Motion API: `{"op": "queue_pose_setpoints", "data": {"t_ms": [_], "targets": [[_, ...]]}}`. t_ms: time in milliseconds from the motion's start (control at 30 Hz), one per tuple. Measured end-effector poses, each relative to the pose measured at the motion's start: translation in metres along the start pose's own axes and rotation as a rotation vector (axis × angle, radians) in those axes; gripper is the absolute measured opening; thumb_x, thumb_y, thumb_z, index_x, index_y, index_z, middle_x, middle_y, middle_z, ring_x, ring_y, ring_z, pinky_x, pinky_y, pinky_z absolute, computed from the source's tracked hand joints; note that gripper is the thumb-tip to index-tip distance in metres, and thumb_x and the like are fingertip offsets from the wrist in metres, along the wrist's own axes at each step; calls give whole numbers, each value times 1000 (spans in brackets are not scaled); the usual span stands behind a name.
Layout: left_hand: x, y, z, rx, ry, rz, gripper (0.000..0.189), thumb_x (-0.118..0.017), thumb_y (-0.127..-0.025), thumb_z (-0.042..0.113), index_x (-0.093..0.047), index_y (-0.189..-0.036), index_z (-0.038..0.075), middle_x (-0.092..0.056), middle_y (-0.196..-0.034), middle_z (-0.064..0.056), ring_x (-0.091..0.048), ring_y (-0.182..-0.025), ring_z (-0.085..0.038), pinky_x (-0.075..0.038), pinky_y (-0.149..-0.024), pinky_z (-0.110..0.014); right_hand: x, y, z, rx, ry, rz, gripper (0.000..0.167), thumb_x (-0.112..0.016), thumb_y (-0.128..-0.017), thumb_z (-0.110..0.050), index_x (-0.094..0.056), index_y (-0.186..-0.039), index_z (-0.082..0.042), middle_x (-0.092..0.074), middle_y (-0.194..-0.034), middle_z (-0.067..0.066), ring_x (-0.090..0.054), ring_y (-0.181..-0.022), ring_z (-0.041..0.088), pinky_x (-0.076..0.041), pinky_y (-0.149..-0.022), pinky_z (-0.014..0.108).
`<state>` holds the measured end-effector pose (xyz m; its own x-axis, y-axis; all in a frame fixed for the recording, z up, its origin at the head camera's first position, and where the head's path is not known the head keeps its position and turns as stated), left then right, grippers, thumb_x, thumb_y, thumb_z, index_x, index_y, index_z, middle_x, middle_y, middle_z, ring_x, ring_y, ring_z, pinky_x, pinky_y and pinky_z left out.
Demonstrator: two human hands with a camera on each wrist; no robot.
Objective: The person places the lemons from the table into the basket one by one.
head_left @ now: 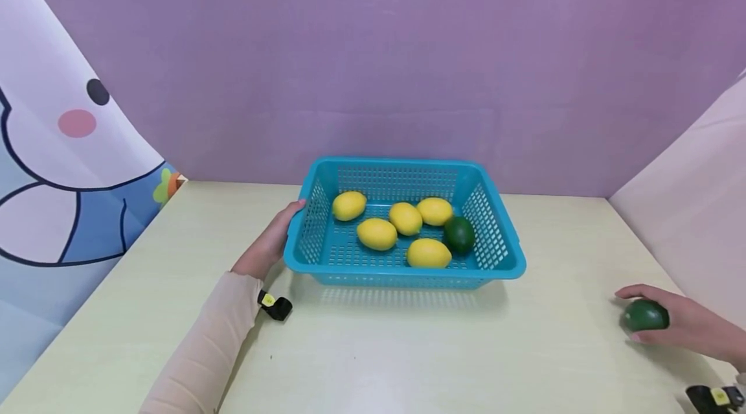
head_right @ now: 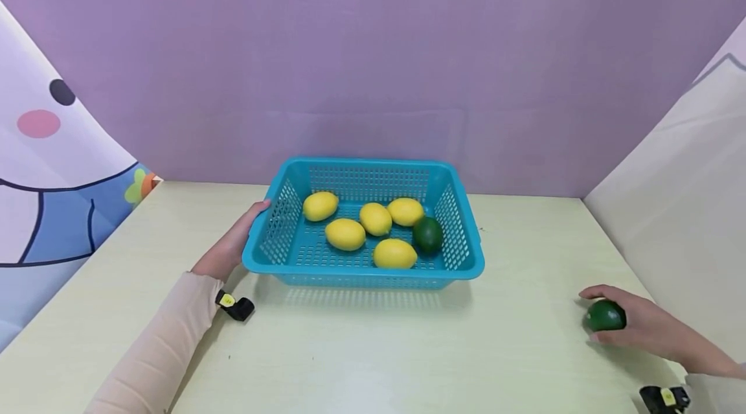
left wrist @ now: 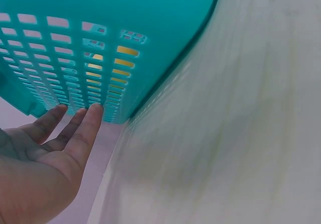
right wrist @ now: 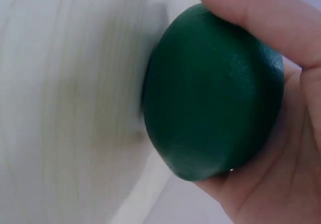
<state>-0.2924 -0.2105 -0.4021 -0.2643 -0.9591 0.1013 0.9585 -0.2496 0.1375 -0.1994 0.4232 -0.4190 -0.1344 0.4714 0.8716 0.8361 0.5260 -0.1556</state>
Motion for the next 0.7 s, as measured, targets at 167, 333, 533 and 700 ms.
{"op": "queue_pose_setpoints", "data": {"t_ms": [167,333,533,700], "targets": [[1,0,1,-9,4,-2,74,-25,-96,59,-5,-153,16,-26,-149,-23,-37,-129,-45,-39,-99,-56,1,-2,1,16,11,5,54,-84,-64,-6,-60,-111,-16,-50,-109,-34,-43,-94,-18,-35,-65,5],[0,-1,0,-9,7,-4,74,-26,-96,59,-5,-153,17,-26,-149,-23,-37,-130,-45,-39,-99,-56,1,-2,2,4,14,-35,46,-82,-67,-7,-61,-107,-18,-52,-103,-32,-46,-88,-14,-41,-59,14],[0,-1,1,-9,4,3,73,-26,-96,58,-7,-153,16,-26,-149,-22,-36,-131,-44,-37,-100,-57,2,-4,-1,9,68,-25,45,-84,-65,-10,-61,-103,-20,-53,-100,-30,-47,-86,-13,-40,-59,13],[-1,0,1,-7,8,1,73,-26,-96,57,-6,-153,16,-26,-149,-22,-35,-131,-44,-37,-101,-57,1,-7,-5,38,81,-47,46,-84,-65,-9,-61,-103,-21,-53,-100,-30,-46,-86,-13,-40,-58,14]]}}
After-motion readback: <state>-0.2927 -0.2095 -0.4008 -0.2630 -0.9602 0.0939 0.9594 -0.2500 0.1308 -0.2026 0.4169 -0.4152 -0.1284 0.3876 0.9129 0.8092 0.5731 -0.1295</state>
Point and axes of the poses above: each hand's wrist, its own y-axis away from the middle knuckle, its own x-axis out of the back of the hand, z = x × y, the point moved 4 cm from there along -y, towards the middle knuckle
